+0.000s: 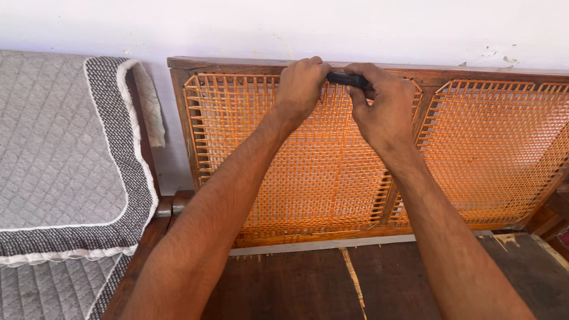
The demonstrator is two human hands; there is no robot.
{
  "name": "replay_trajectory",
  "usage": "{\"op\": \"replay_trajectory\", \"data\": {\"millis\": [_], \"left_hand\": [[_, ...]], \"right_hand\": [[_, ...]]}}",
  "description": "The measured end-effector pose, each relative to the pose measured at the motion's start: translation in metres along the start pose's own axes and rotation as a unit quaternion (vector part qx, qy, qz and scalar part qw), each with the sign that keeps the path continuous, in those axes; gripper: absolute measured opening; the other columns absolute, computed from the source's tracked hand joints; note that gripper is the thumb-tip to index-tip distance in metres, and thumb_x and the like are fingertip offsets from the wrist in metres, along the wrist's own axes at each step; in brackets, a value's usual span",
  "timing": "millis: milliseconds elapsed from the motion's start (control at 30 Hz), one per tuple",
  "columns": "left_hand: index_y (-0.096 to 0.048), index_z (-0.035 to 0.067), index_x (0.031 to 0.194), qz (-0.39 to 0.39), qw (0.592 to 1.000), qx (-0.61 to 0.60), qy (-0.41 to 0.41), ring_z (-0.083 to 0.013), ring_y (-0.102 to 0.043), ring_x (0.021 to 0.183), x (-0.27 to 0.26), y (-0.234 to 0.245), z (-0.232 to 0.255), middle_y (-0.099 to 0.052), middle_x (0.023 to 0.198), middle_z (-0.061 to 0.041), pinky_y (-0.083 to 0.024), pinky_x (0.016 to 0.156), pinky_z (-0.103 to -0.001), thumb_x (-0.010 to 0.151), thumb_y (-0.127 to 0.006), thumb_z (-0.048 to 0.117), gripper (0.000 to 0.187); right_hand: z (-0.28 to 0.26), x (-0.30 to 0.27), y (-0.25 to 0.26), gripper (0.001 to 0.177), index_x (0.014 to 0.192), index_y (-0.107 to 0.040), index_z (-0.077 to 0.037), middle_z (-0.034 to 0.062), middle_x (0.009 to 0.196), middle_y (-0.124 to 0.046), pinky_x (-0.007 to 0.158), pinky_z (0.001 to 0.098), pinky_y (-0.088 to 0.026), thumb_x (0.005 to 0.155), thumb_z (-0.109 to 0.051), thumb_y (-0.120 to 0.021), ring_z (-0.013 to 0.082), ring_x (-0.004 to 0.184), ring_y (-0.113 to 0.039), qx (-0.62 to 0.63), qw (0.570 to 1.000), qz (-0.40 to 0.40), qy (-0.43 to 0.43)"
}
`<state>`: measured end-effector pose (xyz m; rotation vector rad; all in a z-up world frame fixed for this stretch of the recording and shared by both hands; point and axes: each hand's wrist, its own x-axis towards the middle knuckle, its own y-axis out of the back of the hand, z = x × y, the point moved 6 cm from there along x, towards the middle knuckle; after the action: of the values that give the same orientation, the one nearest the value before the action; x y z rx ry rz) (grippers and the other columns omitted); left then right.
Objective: The person uses a small black-handled tool to pry and scrape along the wooden frame of a bench with a woven cane backrest. They work along the top edge, side, and seat frame, removing small pieces of wood or finish. The person then wipes the seat surface with their hands.
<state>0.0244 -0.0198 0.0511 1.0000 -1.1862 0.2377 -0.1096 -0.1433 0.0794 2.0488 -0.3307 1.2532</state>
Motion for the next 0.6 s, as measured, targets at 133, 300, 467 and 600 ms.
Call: {"op": "replay_trajectory", "data": {"millis": [133, 300, 467, 600], "left_hand": [[-0.070, 0.006, 0.084, -0.005, 1.000, -0.005, -0.015, -0.0315, -0.070, 0.084, -0.001, 0.005, 0.002, -0.069, 0.086, -0.009, -0.056, 0.074, -0.048, 0.086, -0.072, 0.006, 0.003], [-0.071, 0.007, 0.084, 0.015, 0.996, 0.046, -0.074, -0.0301, -0.069, 0.085, -0.001, 0.011, 0.008, -0.068, 0.084, -0.008, -0.056, 0.073, -0.048, 0.083, -0.073, 0.007, 0.003], [-0.070, 0.014, 0.079, 0.215, 0.957, 0.104, -0.163, -0.0285, -0.070, 0.098, -0.014, 0.042, 0.019, -0.071, 0.098, -0.006, -0.056, 0.083, -0.046, 0.072, -0.069, 0.012, 0.008], [-0.078, 0.009, 0.091, 0.012, 0.998, -0.030, -0.060, -0.0347, -0.068, 0.090, -0.001, 0.021, -0.004, -0.074, 0.093, -0.008, -0.054, 0.087, -0.052, 0.080, -0.074, 0.005, 0.012]], "right_hand": [[-0.005, -0.005, 0.000, 0.028, 0.123, -0.070, 0.000, 0.0154, 0.112, -0.076, 0.090, 0.0348, -0.063, 0.096, 0.007, -0.070, 0.0265, 0.103, -0.078, 0.008, 0.999, 0.018, 0.031], [-0.007, -0.009, 0.000, 0.028, 0.124, -0.069, -0.001, 0.0154, 0.113, -0.077, 0.091, 0.0331, -0.066, 0.097, 0.007, -0.072, 0.0237, 0.102, -0.078, 0.021, 0.998, 0.024, 0.049], [-0.020, -0.010, -0.002, 0.029, 0.123, -0.070, -0.002, 0.0152, 0.111, -0.077, 0.083, 0.0365, -0.063, 0.096, 0.006, -0.073, 0.0267, 0.096, -0.077, -0.030, 0.995, 0.015, 0.089], [-0.034, -0.008, -0.009, 0.026, 0.119, -0.072, -0.002, 0.0166, 0.104, -0.075, 0.075, 0.0435, -0.058, 0.093, -0.001, -0.077, 0.0336, 0.088, -0.073, -0.100, 0.988, 0.015, 0.114]]}}
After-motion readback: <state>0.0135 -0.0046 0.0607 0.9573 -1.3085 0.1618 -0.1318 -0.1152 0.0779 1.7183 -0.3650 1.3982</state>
